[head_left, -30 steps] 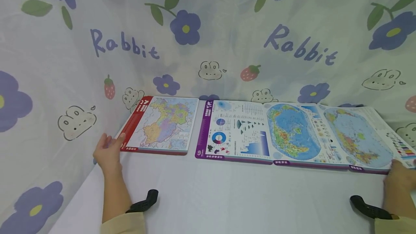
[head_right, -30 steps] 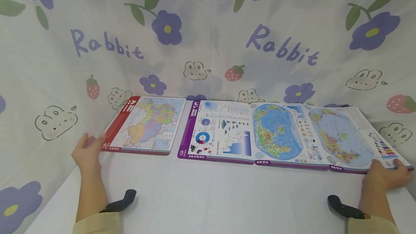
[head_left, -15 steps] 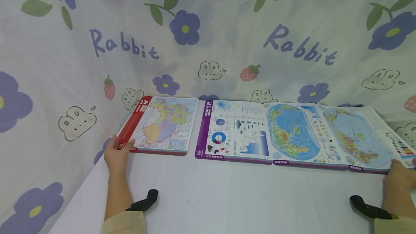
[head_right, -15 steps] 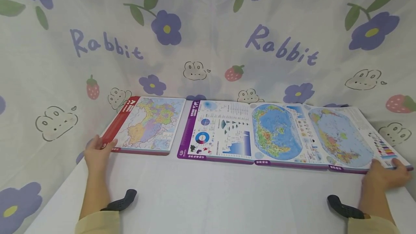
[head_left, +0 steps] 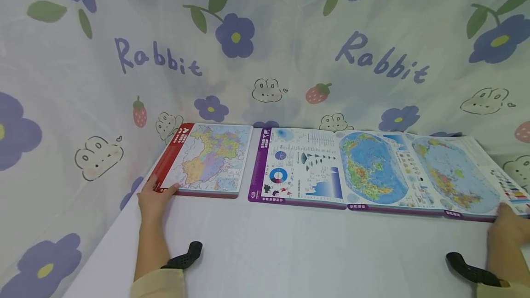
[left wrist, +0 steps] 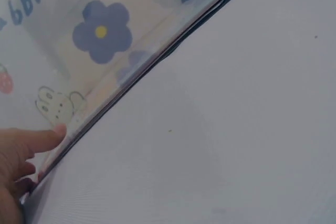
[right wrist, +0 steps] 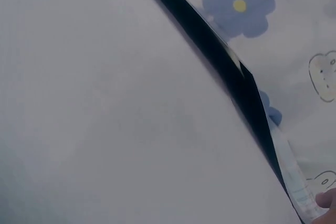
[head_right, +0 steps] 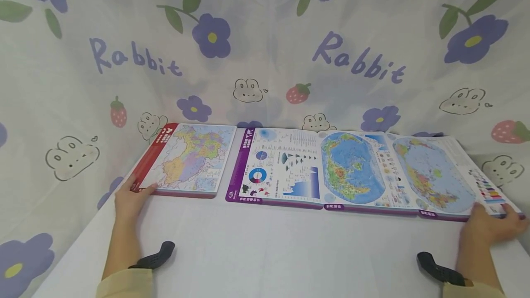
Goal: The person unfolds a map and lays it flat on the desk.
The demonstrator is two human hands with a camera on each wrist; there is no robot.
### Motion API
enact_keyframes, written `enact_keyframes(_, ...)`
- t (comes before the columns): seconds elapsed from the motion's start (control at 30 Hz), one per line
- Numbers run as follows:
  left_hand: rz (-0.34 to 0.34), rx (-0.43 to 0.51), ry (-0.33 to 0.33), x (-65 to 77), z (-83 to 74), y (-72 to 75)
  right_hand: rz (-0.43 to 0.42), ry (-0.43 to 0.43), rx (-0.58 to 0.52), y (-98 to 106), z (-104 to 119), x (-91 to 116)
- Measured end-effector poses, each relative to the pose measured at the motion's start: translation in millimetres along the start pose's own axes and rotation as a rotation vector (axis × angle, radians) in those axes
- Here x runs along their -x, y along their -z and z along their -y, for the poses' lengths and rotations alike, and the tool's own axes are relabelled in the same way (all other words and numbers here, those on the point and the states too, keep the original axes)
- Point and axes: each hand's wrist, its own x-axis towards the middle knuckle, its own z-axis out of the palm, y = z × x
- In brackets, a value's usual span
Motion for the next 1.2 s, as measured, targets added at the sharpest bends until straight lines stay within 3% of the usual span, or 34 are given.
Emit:
enact_keyframes(0.17, 0.041, -0.138, -0.059, -0.1, 0.7, -1.0, 0.004, 0.012, -0.018, 4, -1, 4)
enact_keyframes(0.3, 0.043, -0.161, -0.073, 0.6, 1.8, -1.4, -0.012, 0.04, -0.094, 3, -1, 7)
enact_keyframes(0.43, 0.04, -0.224, -0.094, -0.4, 5.2, -2.3, 0.006, 0.064, -0.217, 1, 0, 14)
enact_keyframes(0.67, 0.017, -0.297, -0.1, -1.7, 10.1, -4.7, 0.132, 0.087, -0.465, 0, 1, 34)
enact_keyframes(1.03, -0.002, -0.278, -0.09, -1.7, 7.1, -4.5, 0.242, 0.254, -0.447, -8, 0, 57)
enact_keyframes(1.2, 0.001, -0.281, -0.094, -2.3, 5.3, -4.3, 0.306, 0.229, -0.446, -12, 0, 66)
